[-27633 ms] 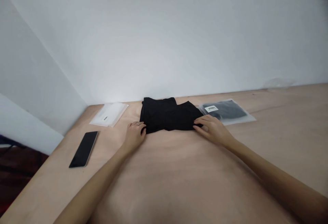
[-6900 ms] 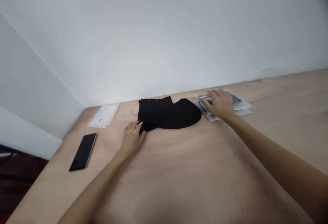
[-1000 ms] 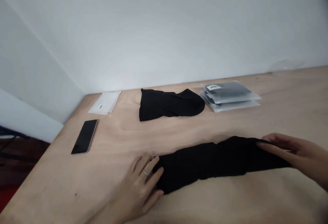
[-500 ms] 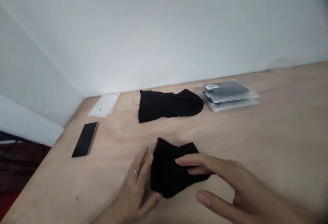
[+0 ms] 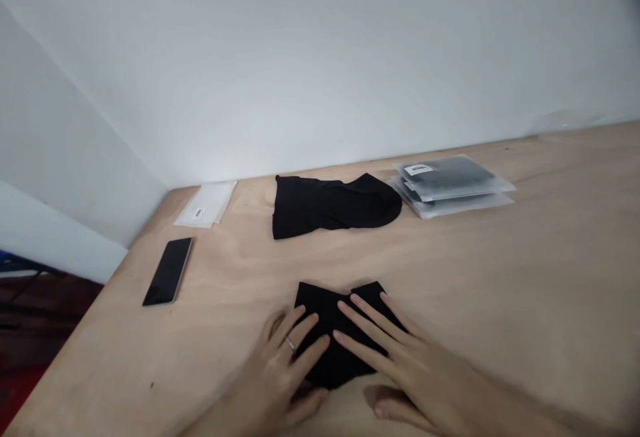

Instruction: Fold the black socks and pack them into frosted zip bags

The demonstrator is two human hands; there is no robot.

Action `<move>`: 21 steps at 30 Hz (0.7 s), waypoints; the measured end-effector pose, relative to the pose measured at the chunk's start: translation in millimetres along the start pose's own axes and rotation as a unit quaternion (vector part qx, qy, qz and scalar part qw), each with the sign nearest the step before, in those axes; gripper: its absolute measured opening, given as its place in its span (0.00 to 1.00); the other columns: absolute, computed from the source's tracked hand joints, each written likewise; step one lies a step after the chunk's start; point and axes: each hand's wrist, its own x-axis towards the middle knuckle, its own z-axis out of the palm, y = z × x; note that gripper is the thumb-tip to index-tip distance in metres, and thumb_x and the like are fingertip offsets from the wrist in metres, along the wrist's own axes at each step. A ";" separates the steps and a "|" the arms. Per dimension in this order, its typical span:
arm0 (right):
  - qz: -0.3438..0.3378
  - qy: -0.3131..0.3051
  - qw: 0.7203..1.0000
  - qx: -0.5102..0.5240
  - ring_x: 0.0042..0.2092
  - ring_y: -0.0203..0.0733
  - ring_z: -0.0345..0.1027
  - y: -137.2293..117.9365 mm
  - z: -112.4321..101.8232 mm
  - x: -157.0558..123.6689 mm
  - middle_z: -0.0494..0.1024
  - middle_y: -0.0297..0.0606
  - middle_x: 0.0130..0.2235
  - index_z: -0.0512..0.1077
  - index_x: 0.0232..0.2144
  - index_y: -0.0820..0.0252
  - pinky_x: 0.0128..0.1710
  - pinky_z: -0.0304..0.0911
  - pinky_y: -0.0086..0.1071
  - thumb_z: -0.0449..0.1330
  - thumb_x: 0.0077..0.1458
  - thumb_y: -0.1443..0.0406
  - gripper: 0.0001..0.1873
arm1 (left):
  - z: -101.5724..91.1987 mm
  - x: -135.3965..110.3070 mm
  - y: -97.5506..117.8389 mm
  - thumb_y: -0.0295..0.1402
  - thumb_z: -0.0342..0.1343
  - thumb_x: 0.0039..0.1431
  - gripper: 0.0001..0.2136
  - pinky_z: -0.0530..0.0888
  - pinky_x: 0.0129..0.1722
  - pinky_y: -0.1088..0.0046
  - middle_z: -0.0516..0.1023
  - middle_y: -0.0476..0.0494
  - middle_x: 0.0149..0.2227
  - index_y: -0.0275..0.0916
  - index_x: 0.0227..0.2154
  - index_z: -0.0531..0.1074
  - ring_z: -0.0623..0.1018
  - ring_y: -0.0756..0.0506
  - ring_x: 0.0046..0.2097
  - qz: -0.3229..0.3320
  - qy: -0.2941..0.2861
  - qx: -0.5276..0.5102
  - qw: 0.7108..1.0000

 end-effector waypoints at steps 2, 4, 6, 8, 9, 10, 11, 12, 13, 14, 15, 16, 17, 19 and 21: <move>0.002 -0.003 1.000 0.005 0.72 0.60 0.46 1.2 1.9 -2.7 0.55 0.45 0.72 0.47 0.73 0.48 0.65 0.56 0.62 0.63 0.62 0.52 0.44 | -0.8 0.0 2.0 0.31 0.60 0.62 0.30 0.64 0.64 0.41 0.67 0.30 0.66 0.38 0.66 0.61 0.61 0.30 0.70 0.002 -0.009 0.015 1.000; 0.007 0.026 1.000 -0.014 0.71 0.60 0.49 1.9 -0.4 -4.5 0.57 0.44 0.72 0.49 0.73 0.48 0.64 0.60 0.59 0.61 0.64 0.53 0.41 | -4.0 -0.5 2.7 0.33 0.59 0.63 0.29 0.64 0.64 0.40 0.67 0.30 0.66 0.38 0.66 0.61 0.61 0.30 0.70 0.007 -0.008 0.025 1.000; 0.042 0.076 0.996 -0.038 0.69 0.59 0.56 4.9 -3.3 -4.8 0.60 0.44 0.70 0.55 0.71 0.49 0.61 0.65 0.56 0.59 0.66 0.55 0.36 | -10.9 -0.3 -2.1 0.37 0.57 0.65 0.29 0.65 0.63 0.41 0.67 0.30 0.66 0.39 0.67 0.60 0.64 0.30 0.68 0.011 0.008 0.035 0.999; 0.106 0.117 0.987 -0.035 0.66 0.57 0.63 11.7 -5.5 -2.9 0.66 0.46 0.68 0.62 0.68 0.52 0.58 0.69 0.53 0.56 0.67 0.57 0.30 | -22.2 2.4 -17.1 0.38 0.54 0.68 0.26 0.68 0.60 0.43 0.70 0.30 0.64 0.39 0.66 0.61 0.68 0.30 0.66 -0.006 0.040 0.054 0.998; 0.136 0.123 0.983 -0.020 0.64 0.56 0.66 16.4 -6.6 -1.0 0.69 0.46 0.66 0.65 0.66 0.53 0.57 0.71 0.51 0.55 0.68 0.58 0.27 | -29.3 5.3 -29.5 0.37 0.52 0.69 0.24 0.70 0.59 0.46 0.71 0.30 0.62 0.39 0.65 0.62 0.70 0.32 0.64 -0.030 0.057 0.070 0.995; 0.161 0.118 0.980 0.002 0.63 0.54 0.68 21.3 -7.9 1.5 0.72 0.47 0.63 0.67 0.64 0.54 0.57 0.71 0.50 0.54 0.68 0.58 0.25 | -37.2 9.4 -45.1 0.35 0.50 0.70 0.21 0.71 0.58 0.48 0.73 0.32 0.60 0.40 0.63 0.64 0.72 0.33 0.62 -0.067 0.073 0.094 0.991; 0.181 0.107 0.977 0.026 0.61 0.53 0.69 26.2 -9.7 4.5 0.74 0.47 0.62 0.69 0.62 0.54 0.57 0.71 0.50 0.54 0.67 0.58 0.24 | -45.5 14.7 -63.5 0.34 0.49 0.71 0.19 0.73 0.56 0.52 0.75 0.32 0.58 0.39 0.62 0.66 0.74 0.34 0.60 -0.116 0.081 0.121 0.983; 0.193 0.091 0.976 0.049 0.61 0.53 0.70 30.7 -11.8 7.7 0.75 0.47 0.60 0.70 0.61 0.54 0.57 0.70 0.50 0.55 0.66 0.58 0.23 | -53.9 21.0 -84.2 0.34 0.49 0.71 0.17 0.73 0.56 0.55 0.75 0.34 0.58 0.40 0.59 0.69 0.75 0.36 0.58 -0.186 0.076 0.154 0.967; 0.202 0.075 0.974 0.070 0.60 0.53 0.70 34.3 -14.3 10.9 0.75 0.46 0.59 0.71 0.59 0.54 0.57 0.70 0.51 0.55 0.65 0.58 0.22 | -61.8 28.0 -106.1 0.35 0.49 0.71 0.15 0.72 0.57 0.58 0.74 0.36 0.58 0.42 0.56 0.71 0.75 0.38 0.58 -0.259 0.064 0.196 0.943; 0.210 0.059 0.972 0.089 0.59 0.53 0.71 36.8 -17.1 14.0 0.76 0.46 0.59 0.72 0.58 0.55 0.57 0.69 0.51 0.56 0.64 0.58 0.22 | -69.0 35.4 -128.4 0.35 0.49 0.71 0.15 0.71 0.58 0.56 0.73 0.33 0.59 0.39 0.55 0.72 0.74 0.36 0.59 -0.298 0.067 0.218 0.927; 0.215 0.045 0.970 0.106 0.59 0.53 0.71 38.2 -20.0 16.7 0.76 0.46 0.58 0.72 0.57 0.55 0.57 0.69 0.51 0.57 0.63 0.58 0.22 | -75.2 42.9 -150.0 0.35 0.50 0.70 0.16 0.70 0.59 0.53 0.72 0.29 0.59 0.35 0.55 0.72 0.73 0.33 0.59 -0.324 0.069 0.232 0.915; 0.220 0.032 0.967 0.124 0.58 0.53 0.72 38.4 -22.9 18.8 0.76 0.46 0.58 0.73 0.56 0.55 0.57 0.69 0.50 0.58 0.62 0.59 0.21 | -80.1 50.1 -170.1 0.34 0.50 0.70 0.16 0.71 0.57 0.52 0.73 0.26 0.58 0.32 0.55 0.71 0.73 0.31 0.59 -0.347 0.068 0.243 0.903; 0.225 0.020 0.964 0.141 0.57 0.53 0.72 37.8 -25.8 20.3 0.77 0.45 0.57 0.74 0.55 0.55 0.56 0.69 0.49 0.59 0.61 0.59 0.21 | -83.5 56.7 -188.2 0.34 0.50 0.70 0.17 0.71 0.56 0.51 0.73 0.25 0.57 0.30 0.55 0.71 0.73 0.30 0.58 -0.369 0.066 0.253 0.892; 0.239 0.002 0.954 0.179 0.56 0.53 0.73 35.3 -31.2 21.0 0.78 0.44 0.56 0.75 0.53 0.55 0.55 0.70 0.47 0.61 0.59 0.59 0.20 | -86.5 67.4 -217.3 0.34 0.51 0.70 0.17 0.73 0.53 0.51 0.75 0.24 0.53 0.28 0.54 0.71 0.74 0.30 0.57 -0.409 0.054 0.266 0.871; 0.255 -0.015 0.941 0.223 0.54 0.53 0.73 34.0 -36.0 18.5 0.79 0.43 0.54 0.77 0.51 0.54 0.53 0.70 0.45 0.62 0.57 0.59 0.20 | -85.5 74.8 -237.4 0.36 0.54 0.70 0.16 0.75 0.52 0.51 0.76 0.28 0.51 0.30 0.53 0.72 0.75 0.32 0.55 -0.443 0.038 0.272 0.853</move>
